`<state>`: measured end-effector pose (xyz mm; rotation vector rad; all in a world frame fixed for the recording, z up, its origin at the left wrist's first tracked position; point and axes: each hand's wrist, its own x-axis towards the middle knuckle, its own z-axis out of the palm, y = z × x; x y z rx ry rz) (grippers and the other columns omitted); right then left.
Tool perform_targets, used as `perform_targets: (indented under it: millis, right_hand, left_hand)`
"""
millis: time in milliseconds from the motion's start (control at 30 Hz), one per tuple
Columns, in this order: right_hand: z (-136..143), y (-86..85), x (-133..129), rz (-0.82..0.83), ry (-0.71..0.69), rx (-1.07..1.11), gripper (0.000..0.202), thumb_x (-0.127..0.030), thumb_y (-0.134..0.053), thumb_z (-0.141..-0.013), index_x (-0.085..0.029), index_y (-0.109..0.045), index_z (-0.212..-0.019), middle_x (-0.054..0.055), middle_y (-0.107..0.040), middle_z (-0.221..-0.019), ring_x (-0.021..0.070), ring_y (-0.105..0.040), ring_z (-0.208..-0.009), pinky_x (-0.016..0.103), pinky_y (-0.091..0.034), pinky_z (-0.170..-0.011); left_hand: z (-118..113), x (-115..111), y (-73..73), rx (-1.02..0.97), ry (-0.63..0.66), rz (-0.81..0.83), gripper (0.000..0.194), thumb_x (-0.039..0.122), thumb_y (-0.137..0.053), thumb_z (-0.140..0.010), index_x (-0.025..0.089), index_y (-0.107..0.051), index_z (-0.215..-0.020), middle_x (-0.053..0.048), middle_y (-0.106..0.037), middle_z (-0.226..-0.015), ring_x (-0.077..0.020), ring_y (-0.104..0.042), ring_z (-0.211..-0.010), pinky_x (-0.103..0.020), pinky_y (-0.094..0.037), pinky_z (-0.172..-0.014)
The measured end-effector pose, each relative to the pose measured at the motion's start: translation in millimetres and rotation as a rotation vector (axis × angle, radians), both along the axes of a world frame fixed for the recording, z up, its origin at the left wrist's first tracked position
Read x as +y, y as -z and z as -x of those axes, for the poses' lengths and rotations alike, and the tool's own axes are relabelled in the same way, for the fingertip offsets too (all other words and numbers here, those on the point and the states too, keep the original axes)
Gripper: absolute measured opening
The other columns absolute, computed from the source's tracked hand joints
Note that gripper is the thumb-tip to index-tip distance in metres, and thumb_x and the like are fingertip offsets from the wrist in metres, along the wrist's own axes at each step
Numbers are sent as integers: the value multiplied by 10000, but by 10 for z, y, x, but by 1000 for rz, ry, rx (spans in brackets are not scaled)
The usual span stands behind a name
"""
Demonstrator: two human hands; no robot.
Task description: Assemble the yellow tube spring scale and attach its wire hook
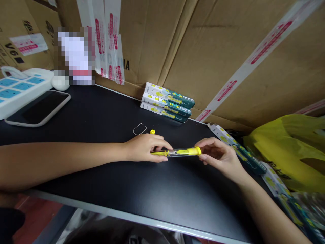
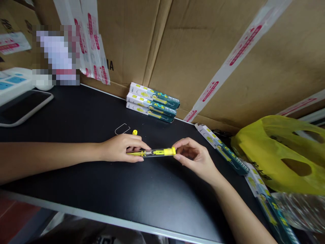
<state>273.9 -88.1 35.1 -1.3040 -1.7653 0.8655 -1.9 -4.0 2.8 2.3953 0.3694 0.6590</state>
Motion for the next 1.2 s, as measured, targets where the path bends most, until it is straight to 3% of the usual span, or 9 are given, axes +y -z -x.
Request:
perform_targets:
  millis: [367, 733, 1000, 1200]
  right_hand:
    - [6, 21, 14, 17, 16, 67, 242, -373, -739, -805, -226, -651, -976, 22, -646, -790, 117, -583, -570, 219, -531, -449]
    - [56, 35, -8, 32, -17, 86, 188, -363, -722, -828, -209, -656, -912, 24, -661, -765, 101, -560, -539, 213, -521, -460]
    - [37, 44, -14, 6, -78, 119, 175, -276, -760, -798, -227, -661, -934, 7, -650, -786, 87, -563, -550, 187, -514, -464]
    - [27, -1, -30, -13, -86, 84, 203, -235, -764, -793, -229, -656, -965, 10, -646, -799, 87, -578, -578, 179, -514, -491]
  left_hand:
    - [-1, 11, 15, -13, 2, -1, 330, 329, -682, -838, 172, -698, -1128, 15, -570, -753, -89, -499, -627, -209, -393, -628]
    - [19, -33, -12, 22, -23, -35, 356, 408, -597, -901, 156, -699, -1132, 8, -581, -734, -96, -514, -620, -208, -369, -596]
    - [22, -5, 25, 50, -46, -3, 342, 428, -512, -946, 161, -724, -980, 1, -647, -704, -96, -546, -599, -205, -329, -568]
    - [13, 2, 12, 86, -46, -21, 388, 432, -473, -960, 149, -697, -816, 3, -608, -659, -97, -529, -586, -216, -303, -564]
